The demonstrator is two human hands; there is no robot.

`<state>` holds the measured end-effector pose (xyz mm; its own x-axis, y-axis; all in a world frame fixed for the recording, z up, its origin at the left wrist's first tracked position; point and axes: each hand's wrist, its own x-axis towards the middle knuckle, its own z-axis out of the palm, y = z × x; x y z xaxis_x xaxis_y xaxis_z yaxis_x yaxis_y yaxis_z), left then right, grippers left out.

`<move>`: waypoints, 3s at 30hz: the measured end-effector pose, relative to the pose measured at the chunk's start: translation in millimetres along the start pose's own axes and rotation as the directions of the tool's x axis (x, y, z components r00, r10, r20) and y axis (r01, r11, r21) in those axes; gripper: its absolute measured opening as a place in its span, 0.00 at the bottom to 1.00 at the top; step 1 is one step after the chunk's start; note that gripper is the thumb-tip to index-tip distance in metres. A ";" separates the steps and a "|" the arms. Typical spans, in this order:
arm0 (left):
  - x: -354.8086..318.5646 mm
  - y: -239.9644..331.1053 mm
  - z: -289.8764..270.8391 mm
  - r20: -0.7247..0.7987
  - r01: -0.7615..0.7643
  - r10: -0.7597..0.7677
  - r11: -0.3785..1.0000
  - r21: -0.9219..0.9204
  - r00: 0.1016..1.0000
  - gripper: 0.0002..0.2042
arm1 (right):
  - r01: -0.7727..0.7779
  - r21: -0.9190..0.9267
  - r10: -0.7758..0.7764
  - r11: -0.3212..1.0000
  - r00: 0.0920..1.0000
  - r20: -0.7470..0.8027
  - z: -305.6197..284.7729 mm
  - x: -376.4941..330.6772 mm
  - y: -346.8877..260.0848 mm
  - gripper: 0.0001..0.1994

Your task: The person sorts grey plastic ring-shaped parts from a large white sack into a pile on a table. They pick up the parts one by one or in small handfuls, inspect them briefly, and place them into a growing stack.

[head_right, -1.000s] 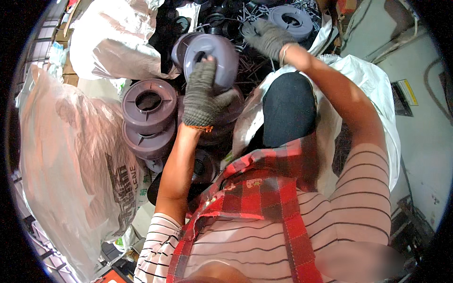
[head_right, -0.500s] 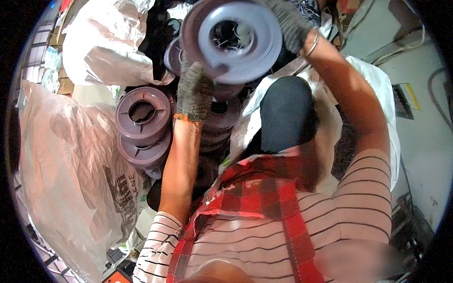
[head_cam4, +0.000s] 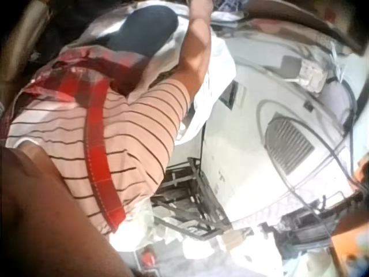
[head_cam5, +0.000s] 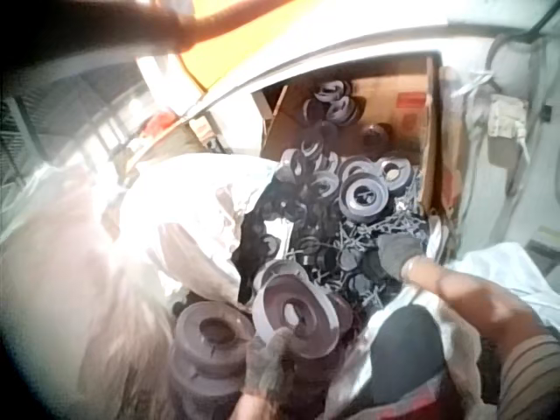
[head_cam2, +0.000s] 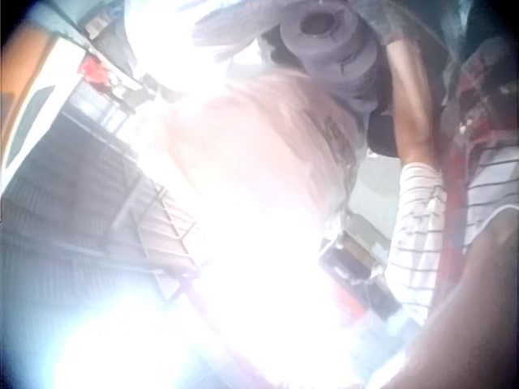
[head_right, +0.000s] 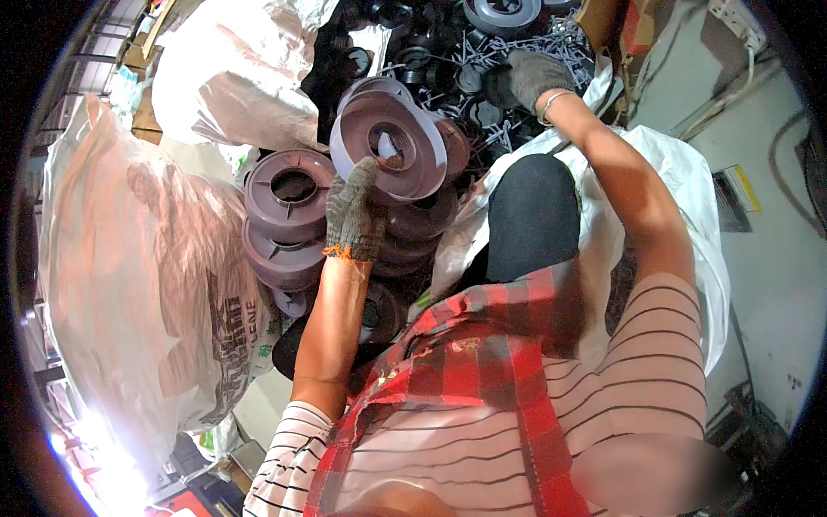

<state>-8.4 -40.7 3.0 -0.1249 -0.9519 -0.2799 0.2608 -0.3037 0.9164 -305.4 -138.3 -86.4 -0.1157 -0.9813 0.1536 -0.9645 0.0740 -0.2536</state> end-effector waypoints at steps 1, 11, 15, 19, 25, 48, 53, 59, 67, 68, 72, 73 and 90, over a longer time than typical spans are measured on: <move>-0.5 -2.1 -0.4 0.028 0.001 -0.001 1.000 0.005 1.000 0.17 | 0.056 0.124 -0.041 0.991 0.992 -0.117 -17.7 -4.3 -9.9 0.15; -26.0 -13.0 0.7 0.147 0.056 -0.054 0.998 -0.005 0.988 0.20 | 0.344 0.362 -0.392 0.866 0.918 0.064 -92.8 -99.7 -116.5 0.35; -39.3 -1.5 -1.7 0.216 -0.031 0.036 0.999 -0.025 0.976 0.20 | 0.434 0.416 -0.536 0.799 0.828 0.165 -102.5 -100.9 -123.7 0.39; -35.8 11.1 -15.2 0.279 0.197 -0.202 0.979 0.045 0.939 0.21 | 0.733 0.214 -0.763 0.646 0.630 0.145 -110.1 -107.7 -123.2 0.38; -34.1 -3.0 -2.5 0.262 0.165 -0.107 0.964 -0.210 0.959 0.22 | 0.349 0.552 -0.509 0.757 0.845 0.163 -90.5 -106.9 -123.1 0.40; 24.6 -11.7 -13.6 0.396 -0.630 0.529 0.391 0.671 0.750 0.38 | -0.021 0.500 -0.281 0.866 0.806 0.521 -35.0 -45.3 -88.6 0.30; 63.5 -14.2 -20.6 0.565 -0.602 0.401 -0.039 0.797 0.722 0.41 | 0.141 0.144 -0.075 0.979 0.919 -0.386 28.9 55.9 -23.1 0.30; 55.6 -24.2 -28.8 0.530 -0.628 0.468 0.073 0.775 0.708 0.32 | -0.074 -0.207 0.059 0.976 0.995 -0.079 43.5 151.3 7.7 0.41; 50.0 -16.7 -7.9 0.297 -0.487 0.389 0.754 0.441 0.872 0.22 | -0.090 -0.089 0.098 0.992 0.992 0.086 61.0 129.9 17.1 0.38; 52.4 -14.7 -3.5 0.254 -0.372 0.296 0.863 0.341 0.921 0.21 | -0.093 -0.039 0.097 0.995 0.987 0.128 50.0 113.1 4.0 0.40; 65.3 -11.8 32.4 0.100 -0.141 0.140 0.990 0.008 0.985 0.26 | 0.114 0.194 -0.125 0.974 0.991 0.046 4.8 9.1 -43.9 0.49; 66.0 -13.1 40.9 0.056 -0.213 0.210 0.976 0.051 0.976 0.29 | 0.224 0.162 -0.212 0.961 0.973 -0.089 7.5 -19.5 -55.5 0.49; -6.8 15.8 7.0 -0.031 -0.360 0.359 0.932 -0.051 0.933 0.18 | -0.083 -0.269 0.207 0.960 0.856 0.474 42.5 -3.6 59.6 0.16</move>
<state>-10.1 -38.7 21.4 0.0067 -0.9983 0.0586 0.3372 0.0574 0.9397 -352.3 -138.0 -142.7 -0.1858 -0.9090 -0.3731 -0.9798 0.2000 0.0007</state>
